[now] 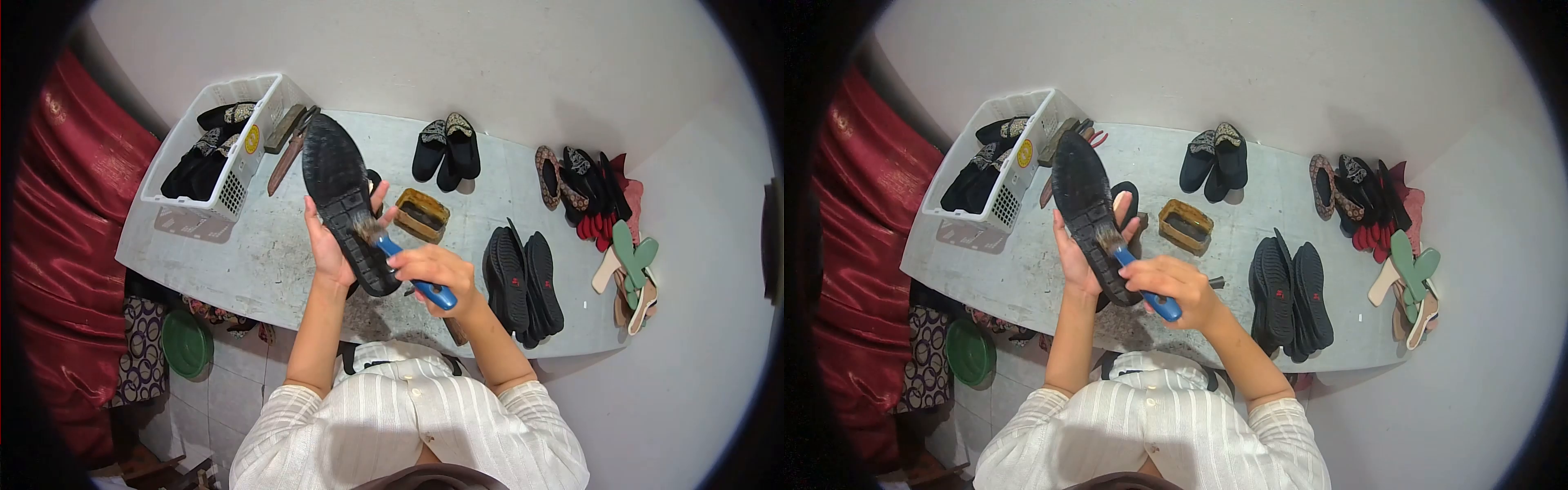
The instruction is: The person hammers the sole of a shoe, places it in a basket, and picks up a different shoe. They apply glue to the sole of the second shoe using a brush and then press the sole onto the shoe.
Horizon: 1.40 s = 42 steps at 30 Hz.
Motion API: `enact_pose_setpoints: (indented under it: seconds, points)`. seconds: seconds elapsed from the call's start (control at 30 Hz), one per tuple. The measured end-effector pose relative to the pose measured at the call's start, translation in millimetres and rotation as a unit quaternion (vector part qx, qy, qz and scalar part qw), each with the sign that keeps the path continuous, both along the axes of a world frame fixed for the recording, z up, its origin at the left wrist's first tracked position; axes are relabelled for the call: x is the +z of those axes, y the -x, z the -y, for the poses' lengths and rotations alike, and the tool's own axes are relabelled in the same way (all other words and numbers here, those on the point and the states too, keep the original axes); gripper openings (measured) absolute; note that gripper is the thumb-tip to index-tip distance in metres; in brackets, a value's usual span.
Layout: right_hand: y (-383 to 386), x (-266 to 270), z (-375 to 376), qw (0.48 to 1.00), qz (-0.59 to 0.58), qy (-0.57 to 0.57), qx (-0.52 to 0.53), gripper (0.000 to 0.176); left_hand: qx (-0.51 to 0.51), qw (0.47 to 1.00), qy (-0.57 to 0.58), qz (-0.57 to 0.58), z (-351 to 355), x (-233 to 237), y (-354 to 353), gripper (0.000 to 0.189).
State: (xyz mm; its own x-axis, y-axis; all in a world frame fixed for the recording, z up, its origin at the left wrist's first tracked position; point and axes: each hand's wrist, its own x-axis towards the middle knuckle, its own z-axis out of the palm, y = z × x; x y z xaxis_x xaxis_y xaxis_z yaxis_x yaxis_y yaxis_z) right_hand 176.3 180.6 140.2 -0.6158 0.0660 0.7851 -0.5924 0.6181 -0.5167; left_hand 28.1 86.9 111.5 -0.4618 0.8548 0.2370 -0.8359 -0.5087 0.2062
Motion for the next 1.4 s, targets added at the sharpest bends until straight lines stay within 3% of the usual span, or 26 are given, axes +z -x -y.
enact_pose_setpoints:
  seconds: [0.1, 0.17, 0.3, 0.37, 0.43, 0.57, 0.63, 0.87, 1.07, 1.23, 1.3, 1.37, 1.4]
  points:
    - [-13, -6, 0, 1.0, 0.01, 0.024, 0.013, 0.028, 0.001, 1.0, -0.015, 0.014, 3, -7, 10, 0.076]
    - [-26, -11, -3, 0.995, 0.071, 0.066, 0.026, 0.028, 0.055, 0.994, 0.072, 0.057, 5, -10, 16, 0.074]
    - [-43, -22, -18, 0.99, 0.119, 0.075, -0.009, 0.026, 0.07, 0.997, 0.014, 0.027, 18, -11, 36, 0.073]
    - [-49, -31, -32, 0.953, 0.162, 0.248, -0.069, 0.022, 0.115, 0.992, 0.039, 0.039, 23, 4, 30, 0.072]
    - [-43, -45, -52, 0.94, 0.101, 0.306, -0.11, 0.015, 0.141, 0.986, 0.078, 0.041, 30, 0, 30, 0.071]
    - [-21, -71, -84, 0.933, 0.123, 0.277, -0.196, 0.013, 0.144, 0.984, 0.094, 0.05, 39, -5, 24, 0.07]
    - [-10, -87, -94, 0.917, 0.226, 0.207, -0.255, 0.014, 0.136, 0.986, 0.087, 0.047, 42, -6, 22, 0.069]
    - [12, -142, -97, 0.923, 0.249, 0.172, -0.237, 0.02, 0.131, 0.981, 0.142, 0.016, 49, -15, 26, 0.068]
    - [7, -131, -86, 0.911, 0.307, 0.118, -0.25, 0.024, 0.247, 0.938, 0.243, -0.023, 43, 7, 34, 0.057]
    - [16, -80, -61, 0.893, 0.323, 0.102, -0.296, 0.021, 0.21, 0.954, 0.212, -0.023, 46, 16, 57, 0.052]
    - [27, -60, -42, 0.906, 0.285, 0.131, -0.286, 0.015, 0.191, 0.961, 0.197, -0.024, 47, 20, 65, 0.049]
    - [37, -29, -18, 0.887, 0.307, 0.294, -0.182, 0.013, 0.207, 0.954, 0.206, -0.062, 45, 19, 75, 0.042]
    - [41, -20, -8, 0.892, 0.296, 0.314, -0.133, 0.019, 0.222, 0.951, 0.194, -0.09, 44, 29, 73, 0.039]
